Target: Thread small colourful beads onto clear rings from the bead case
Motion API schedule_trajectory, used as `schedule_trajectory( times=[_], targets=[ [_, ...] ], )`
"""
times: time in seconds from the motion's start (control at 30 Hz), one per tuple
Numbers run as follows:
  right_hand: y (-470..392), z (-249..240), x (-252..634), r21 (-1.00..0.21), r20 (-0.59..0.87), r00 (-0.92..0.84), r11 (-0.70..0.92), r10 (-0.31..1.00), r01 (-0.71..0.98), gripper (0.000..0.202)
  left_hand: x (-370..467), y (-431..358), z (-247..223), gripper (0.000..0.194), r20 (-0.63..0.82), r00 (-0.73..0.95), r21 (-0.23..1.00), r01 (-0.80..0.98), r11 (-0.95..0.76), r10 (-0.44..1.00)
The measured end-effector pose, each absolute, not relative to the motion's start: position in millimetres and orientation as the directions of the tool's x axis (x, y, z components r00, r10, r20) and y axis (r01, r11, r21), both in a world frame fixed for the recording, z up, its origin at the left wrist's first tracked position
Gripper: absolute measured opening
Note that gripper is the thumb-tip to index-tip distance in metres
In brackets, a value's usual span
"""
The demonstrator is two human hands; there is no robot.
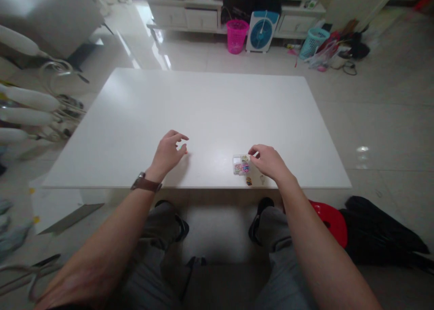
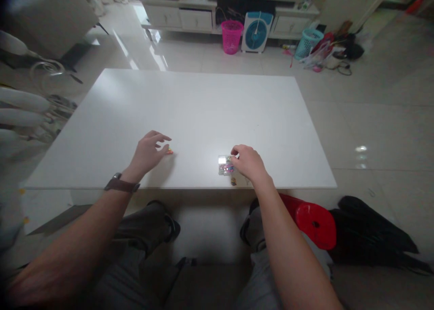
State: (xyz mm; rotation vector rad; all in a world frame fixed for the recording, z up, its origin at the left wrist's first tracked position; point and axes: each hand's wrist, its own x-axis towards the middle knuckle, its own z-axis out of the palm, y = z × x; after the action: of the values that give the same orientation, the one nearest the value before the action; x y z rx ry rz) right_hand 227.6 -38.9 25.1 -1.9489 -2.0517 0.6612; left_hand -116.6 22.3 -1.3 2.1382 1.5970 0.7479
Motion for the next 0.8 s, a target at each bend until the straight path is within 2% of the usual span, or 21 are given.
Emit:
schedule_trajectory(
  times=[0.07,0.13,0.2,0.4,0.63,0.8],
  targets=[
    [-40.5,22.5,224.5,-0.429,-0.18,-0.083,-0.002,0.98,0.903,0.015,-94.8,8.5,5.4,0.02,0.195,0.305,0.61,0.707,-0.359,0.932],
    [-42.3,19.0,218.5,-0.393,-0.232,-0.098,-0.001,0.968,0.92,0.013,-75.2,-3.9,8.7,0.018,0.135,0.439,0.619,0.663,-0.421,0.889],
    [-43.5,15.6,211.0,-0.37,-0.274,-0.108,-0.002,0.956,0.929,0.011,-61.5,-12.0,9.1,0.017,0.09,0.503,0.608,0.656,-0.448,0.859],
    [-41.9,8.6,197.6,-0.306,-0.357,-0.145,0.031,0.923,0.951,0.014,-53.5,-14.9,1.2,0.017,0.037,0.525,0.635,0.644,-0.426,0.85],
    [-40.6,2.7,198.2,-0.358,-0.372,-0.214,0.073,0.903,0.931,0.022,-56.0,-13.1,-3.4,0.019,0.032,0.53,0.659,0.626,-0.416,0.848],
    [-40.2,-1.0,193.9,-0.268,-0.386,-0.184,0.081,0.904,0.96,0.018,-50.8,-14.5,0.0,0.021,0.031,0.544,0.664,0.616,-0.424,0.839]
  ],
)
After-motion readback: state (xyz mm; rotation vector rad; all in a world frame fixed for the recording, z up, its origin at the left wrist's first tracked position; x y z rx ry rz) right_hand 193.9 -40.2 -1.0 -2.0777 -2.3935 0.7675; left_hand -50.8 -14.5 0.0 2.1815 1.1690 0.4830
